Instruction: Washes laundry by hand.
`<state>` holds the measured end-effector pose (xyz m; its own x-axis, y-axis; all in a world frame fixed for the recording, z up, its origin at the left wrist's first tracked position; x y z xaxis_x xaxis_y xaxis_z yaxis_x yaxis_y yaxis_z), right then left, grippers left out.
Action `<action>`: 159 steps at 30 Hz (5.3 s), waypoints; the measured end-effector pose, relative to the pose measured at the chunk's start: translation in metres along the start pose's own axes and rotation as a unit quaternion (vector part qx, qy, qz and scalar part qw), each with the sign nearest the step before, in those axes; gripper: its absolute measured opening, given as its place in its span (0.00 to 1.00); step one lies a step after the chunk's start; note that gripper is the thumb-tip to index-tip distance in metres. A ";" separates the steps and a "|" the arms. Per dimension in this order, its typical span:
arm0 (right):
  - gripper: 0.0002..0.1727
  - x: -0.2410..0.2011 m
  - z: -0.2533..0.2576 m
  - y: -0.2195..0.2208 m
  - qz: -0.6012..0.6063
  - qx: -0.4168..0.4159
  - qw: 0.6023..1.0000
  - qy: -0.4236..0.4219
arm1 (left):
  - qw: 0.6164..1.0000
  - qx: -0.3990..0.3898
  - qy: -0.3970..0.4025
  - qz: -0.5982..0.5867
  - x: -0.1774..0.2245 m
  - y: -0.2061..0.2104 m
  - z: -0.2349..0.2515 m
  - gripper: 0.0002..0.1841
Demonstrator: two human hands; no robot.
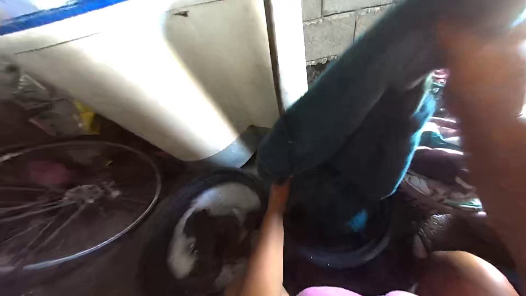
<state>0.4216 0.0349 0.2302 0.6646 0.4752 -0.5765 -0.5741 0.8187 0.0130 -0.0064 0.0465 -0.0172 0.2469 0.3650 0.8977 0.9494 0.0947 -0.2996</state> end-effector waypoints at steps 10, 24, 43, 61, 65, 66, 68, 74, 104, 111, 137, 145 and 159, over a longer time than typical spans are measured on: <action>0.62 0.006 -0.266 0.006 -0.267 -0.557 0.743 0.259 | 0.943 0.244 0.175 0.141 -0.027 -0.082 -0.028 0.46; 0.60 0.089 -0.424 0.036 -0.359 -0.715 0.517 0.304 | 0.800 -0.194 0.016 0.567 -0.103 0.087 0.023 0.68; 0.28 0.138 -0.459 0.061 -0.278 -0.759 0.469 0.356 | 0.798 -0.187 0.023 0.573 -0.134 0.121 0.071 0.60; 0.43 0.163 -0.479 0.073 -0.224 -0.759 0.477 0.381 | 0.762 -0.293 -0.101 0.568 -0.153 0.138 0.071 0.37; 0.34 0.178 -0.498 0.068 -0.215 -0.676 0.578 0.402 | 0.838 -0.241 -0.062 0.485 -0.144 0.137 0.065 0.41; 0.34 0.169 -0.488 0.068 -0.201 -0.691 0.559 0.412 | 0.832 -0.247 -0.060 0.493 -0.129 0.139 0.056 0.36; 0.38 0.171 -0.491 0.065 -0.208 -0.726 0.539 0.374 | 0.817 -0.261 -0.110 0.502 -0.099 0.141 0.038 0.31; 0.49 0.180 -0.512 0.057 -0.262 -0.756 0.513 0.311 | 0.774 -0.250 -0.027 0.581 -0.176 0.135 0.062 0.44; 0.20 0.075 -0.396 -0.029 -0.227 -0.526 0.732 0.369 | 0.914 -0.239 0.006 0.329 -0.128 0.089 -0.036 0.29; 0.15 0.052 -0.410 -0.013 -0.067 -0.521 0.747 0.407 | 0.936 -0.262 -0.025 0.235 -0.117 0.083 -0.052 0.27; 0.18 -0.031 -0.367 0.001 0.076 -0.421 0.798 0.424 | 0.944 -0.329 0.020 -0.007 -0.031 0.064 -0.104 0.13; 0.07 -0.015 -0.367 0.016 0.154 -0.424 0.760 0.468 | 0.948 -0.316 0.036 -0.029 -0.033 0.070 -0.085 0.13; 0.09 -0.005 -0.336 0.030 0.023 -0.510 0.820 0.259 | 0.968 -0.249 -0.001 -0.017 -0.014 0.088 -0.064 0.06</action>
<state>0.2401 -0.0513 -0.0413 0.4893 0.0809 -0.8683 -0.8704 -0.0172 -0.4921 0.0863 -0.0089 -0.0353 0.2149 0.3715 0.9032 0.9329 -0.3518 -0.0772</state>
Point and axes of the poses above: each hand's wrist, its own z-axis towards the middle knuckle, its own y-axis out of the palm, x = y × z, the point moved 5 cm from there along z, towards the middle knuckle, and after that the axes turned 4 degrees about x, right-handed, at the moved point
